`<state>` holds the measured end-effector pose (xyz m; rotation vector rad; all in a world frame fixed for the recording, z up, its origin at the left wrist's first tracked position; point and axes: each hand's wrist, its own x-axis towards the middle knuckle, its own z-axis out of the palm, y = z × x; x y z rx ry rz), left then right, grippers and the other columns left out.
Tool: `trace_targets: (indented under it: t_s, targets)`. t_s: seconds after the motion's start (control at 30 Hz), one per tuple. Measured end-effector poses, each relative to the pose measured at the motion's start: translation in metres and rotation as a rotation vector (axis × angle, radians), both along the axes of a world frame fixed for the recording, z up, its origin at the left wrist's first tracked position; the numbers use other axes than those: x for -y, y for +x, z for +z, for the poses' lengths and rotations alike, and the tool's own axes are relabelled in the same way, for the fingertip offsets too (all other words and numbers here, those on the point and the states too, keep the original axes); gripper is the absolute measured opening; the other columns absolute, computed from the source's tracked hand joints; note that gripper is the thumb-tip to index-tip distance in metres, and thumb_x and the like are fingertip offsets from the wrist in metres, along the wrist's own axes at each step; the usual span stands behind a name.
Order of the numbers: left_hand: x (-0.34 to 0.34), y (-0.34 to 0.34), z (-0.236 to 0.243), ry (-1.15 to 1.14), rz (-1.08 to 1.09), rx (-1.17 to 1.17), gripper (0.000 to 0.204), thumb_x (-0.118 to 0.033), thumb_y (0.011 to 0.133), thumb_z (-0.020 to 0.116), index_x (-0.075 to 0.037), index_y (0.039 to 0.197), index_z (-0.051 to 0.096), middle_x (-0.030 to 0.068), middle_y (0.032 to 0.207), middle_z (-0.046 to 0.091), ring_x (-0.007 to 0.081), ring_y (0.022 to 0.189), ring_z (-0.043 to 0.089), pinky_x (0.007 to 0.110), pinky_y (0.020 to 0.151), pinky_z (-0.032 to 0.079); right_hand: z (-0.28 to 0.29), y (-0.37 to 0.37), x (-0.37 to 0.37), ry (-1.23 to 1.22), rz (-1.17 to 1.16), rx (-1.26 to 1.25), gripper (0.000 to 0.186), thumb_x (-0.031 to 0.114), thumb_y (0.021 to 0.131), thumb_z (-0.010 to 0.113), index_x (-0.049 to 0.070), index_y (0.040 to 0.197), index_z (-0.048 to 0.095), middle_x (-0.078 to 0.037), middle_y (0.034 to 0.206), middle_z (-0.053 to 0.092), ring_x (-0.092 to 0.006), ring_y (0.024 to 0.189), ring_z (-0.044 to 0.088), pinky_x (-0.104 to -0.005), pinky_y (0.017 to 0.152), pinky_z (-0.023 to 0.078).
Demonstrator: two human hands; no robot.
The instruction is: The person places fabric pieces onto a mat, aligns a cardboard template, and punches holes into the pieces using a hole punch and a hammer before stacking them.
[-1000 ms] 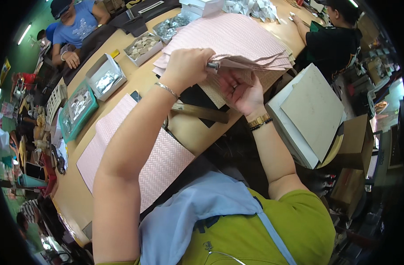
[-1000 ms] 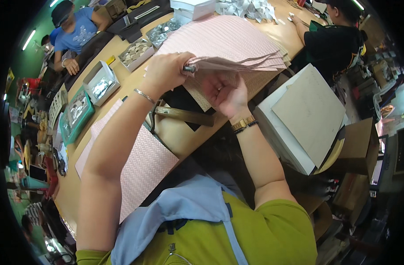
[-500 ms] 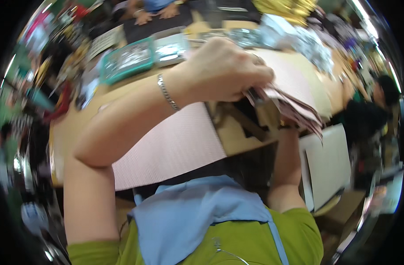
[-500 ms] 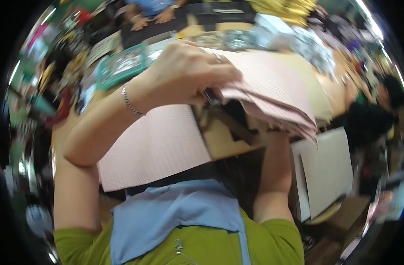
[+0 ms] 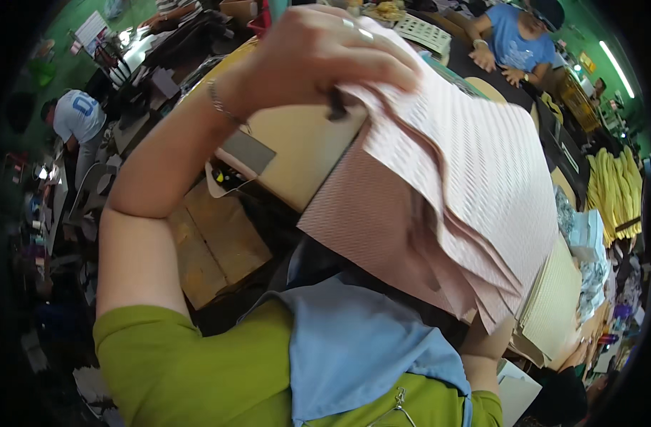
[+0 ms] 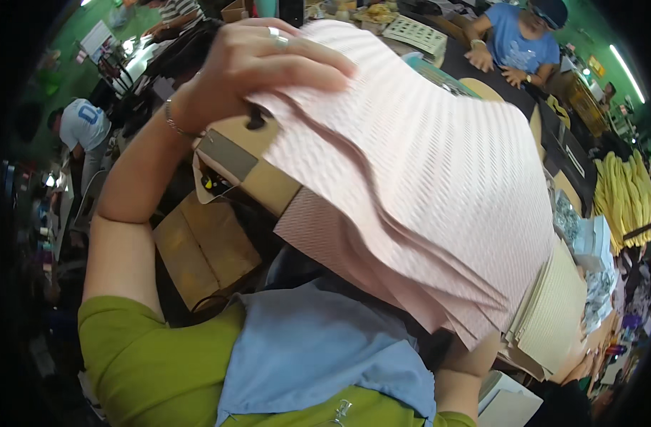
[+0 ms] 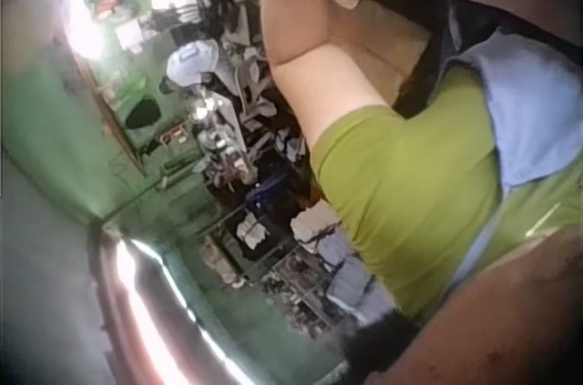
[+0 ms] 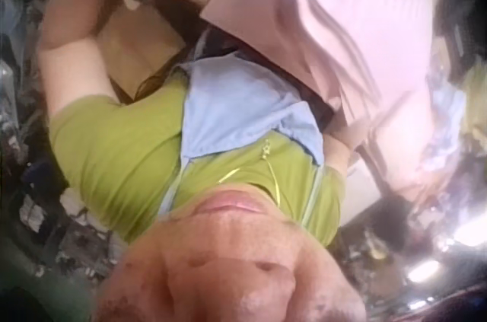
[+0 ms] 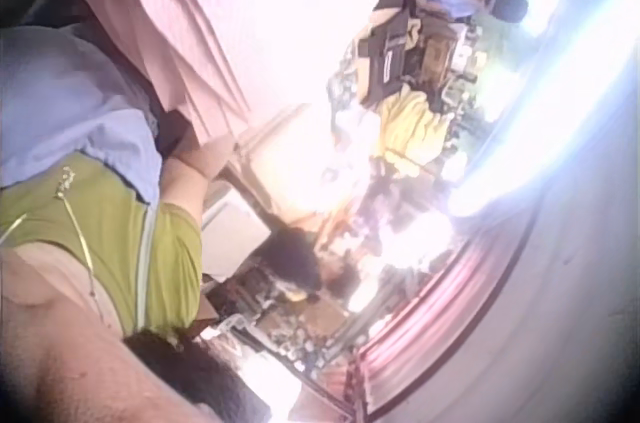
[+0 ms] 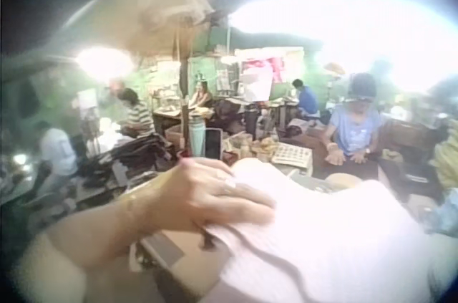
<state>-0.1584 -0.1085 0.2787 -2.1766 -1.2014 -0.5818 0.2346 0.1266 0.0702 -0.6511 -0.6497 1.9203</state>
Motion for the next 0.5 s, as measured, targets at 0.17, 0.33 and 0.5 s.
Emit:
trace_targets:
  t_s: [0.17, 0.33, 0.5]
  targets:
    - [0.085, -0.101, 0.015, 0.053, 0.278, -0.139, 0.028, -0.034, 0.09, 0.07, -0.014, 0.109, 0.07, 0.0063, 0.113, 0.076, 0.0268, 0.101, 0.073, 0.041, 0.093, 0.054, 0.019, -0.158, 0.032, -0.01, 0.273, -0.023, 0.102, 0.081, 0.092, 0.025, 0.001, 0.154, 0.034, -0.022, 0.153, 0.044, -0.0402, 0.141, 0.042, -0.0579, 0.118, 0.033]
    - [0.168, -0.197, -0.015, 0.115, 0.537, -0.139, 0.027, -0.024, 0.09, 0.063, -0.024, 0.114, 0.073, 0.0007, 0.116, 0.075, 0.0236, 0.102, 0.073, 0.043, 0.097, 0.054, 0.016, -0.308, 0.056, -0.052, 0.523, -0.036, 0.109, 0.086, 0.089, 0.022, 0.001, 0.156, 0.031, -0.023, 0.154, 0.044, -0.0401, 0.142, 0.042, -0.0569, 0.118, 0.033]
    - [0.218, -0.249, -0.138, -0.288, 0.637, -0.228, 0.025, -0.016, 0.087, 0.062, -0.025, 0.106, 0.075, -0.0033, 0.116, 0.075, 0.0218, 0.099, 0.072, 0.041, 0.097, 0.054, -0.037, -0.388, 0.073, -0.245, 0.855, -0.048, 0.106, 0.084, 0.091, 0.029, -0.001, 0.154, 0.033, -0.024, 0.149, 0.048, -0.0382, 0.138, 0.046, -0.0534, 0.116, 0.037]
